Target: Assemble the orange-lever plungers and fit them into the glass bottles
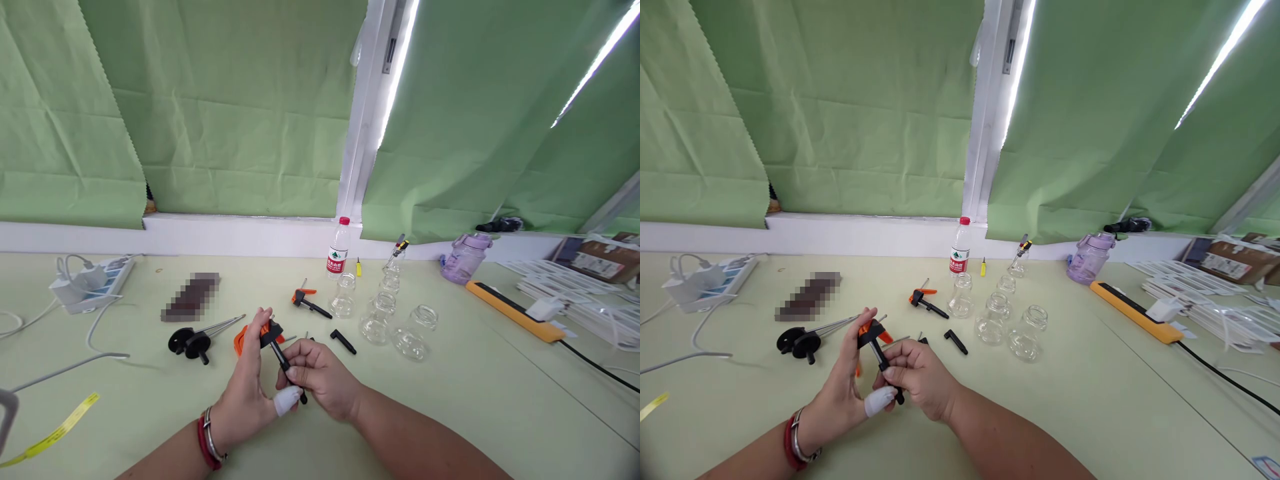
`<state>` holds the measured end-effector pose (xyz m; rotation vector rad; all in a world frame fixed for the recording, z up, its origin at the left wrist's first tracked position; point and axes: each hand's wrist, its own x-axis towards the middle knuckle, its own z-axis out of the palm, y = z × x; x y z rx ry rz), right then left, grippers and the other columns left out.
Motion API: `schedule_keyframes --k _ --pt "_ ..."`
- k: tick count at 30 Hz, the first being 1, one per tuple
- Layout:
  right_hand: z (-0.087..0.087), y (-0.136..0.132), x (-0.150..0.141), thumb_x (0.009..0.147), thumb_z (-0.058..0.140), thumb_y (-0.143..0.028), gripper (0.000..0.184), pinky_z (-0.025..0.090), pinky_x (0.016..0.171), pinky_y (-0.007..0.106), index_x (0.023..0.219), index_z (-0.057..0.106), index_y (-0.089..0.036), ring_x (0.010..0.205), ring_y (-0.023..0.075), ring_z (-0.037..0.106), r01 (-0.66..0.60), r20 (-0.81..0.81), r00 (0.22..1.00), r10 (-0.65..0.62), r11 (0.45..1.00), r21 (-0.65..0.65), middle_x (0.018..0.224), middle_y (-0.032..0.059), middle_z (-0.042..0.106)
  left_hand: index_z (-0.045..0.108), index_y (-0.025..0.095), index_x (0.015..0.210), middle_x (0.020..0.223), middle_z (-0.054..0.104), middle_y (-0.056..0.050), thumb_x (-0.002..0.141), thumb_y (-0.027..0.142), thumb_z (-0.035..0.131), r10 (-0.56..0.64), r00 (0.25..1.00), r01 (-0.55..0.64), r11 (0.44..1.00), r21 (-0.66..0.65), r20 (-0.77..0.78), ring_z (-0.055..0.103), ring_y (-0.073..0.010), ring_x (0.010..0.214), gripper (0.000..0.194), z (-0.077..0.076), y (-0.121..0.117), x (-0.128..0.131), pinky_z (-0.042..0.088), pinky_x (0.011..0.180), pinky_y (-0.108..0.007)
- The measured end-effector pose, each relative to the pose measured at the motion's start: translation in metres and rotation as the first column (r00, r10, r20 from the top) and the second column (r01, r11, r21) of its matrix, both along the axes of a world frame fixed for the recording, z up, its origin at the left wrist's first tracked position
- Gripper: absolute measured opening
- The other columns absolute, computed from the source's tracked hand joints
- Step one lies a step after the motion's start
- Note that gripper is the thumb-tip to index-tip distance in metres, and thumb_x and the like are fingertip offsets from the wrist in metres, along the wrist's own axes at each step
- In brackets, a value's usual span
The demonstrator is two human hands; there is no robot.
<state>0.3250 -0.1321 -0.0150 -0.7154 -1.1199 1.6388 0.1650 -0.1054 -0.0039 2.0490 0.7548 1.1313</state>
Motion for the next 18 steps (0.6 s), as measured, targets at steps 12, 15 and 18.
schedule_keyframes --k 12,15,18 --pt "0.004 -0.004 -0.004 0.071 0.074 -0.032 0.031 0.045 0.058 0.027 0.086 0.054 -0.016 0.054 0.0125 0.059 -0.049 -0.086 0.995 0.044 0.997 -0.063 0.066 0.0014 0.066 -0.009 0.025 0.147 0.151 0.006 -0.022 0.042 0.038 0.087 0.004 0.977 0.029 0.988 0.15 -0.213 0.012 -0.0472 0.136 0.142 -0.008 0.004 -0.004 0.028 0.102 -0.062" --pt "0.005 -0.006 -0.009 0.068 0.077 -0.031 0.033 0.045 0.056 0.027 0.085 0.054 -0.015 0.055 0.0137 0.06 -0.052 -0.141 0.989 0.042 0.996 -0.069 0.064 0.0 0.064 -0.013 0.024 0.146 0.15 0.003 -0.023 0.04 0.049 0.086 0.0 0.964 0.056 0.977 0.204 -0.265 0.007 -0.0484 0.136 0.147 -0.008 0.002 -0.004 0.027 0.101 -0.064" --pt "0.007 -0.009 -0.011 0.065 0.079 -0.028 0.033 0.044 0.055 0.025 0.083 0.055 -0.014 0.057 0.0138 0.062 -0.047 -0.17 0.985 0.031 0.995 -0.087 0.064 0.0001 0.064 -0.012 0.023 0.146 0.149 0.006 -0.023 0.036 0.058 0.083 -0.016 0.963 0.085 0.966 0.243 -0.27 0.006 -0.05 0.136 0.149 -0.007 0.003 -0.005 0.024 0.101 -0.067"
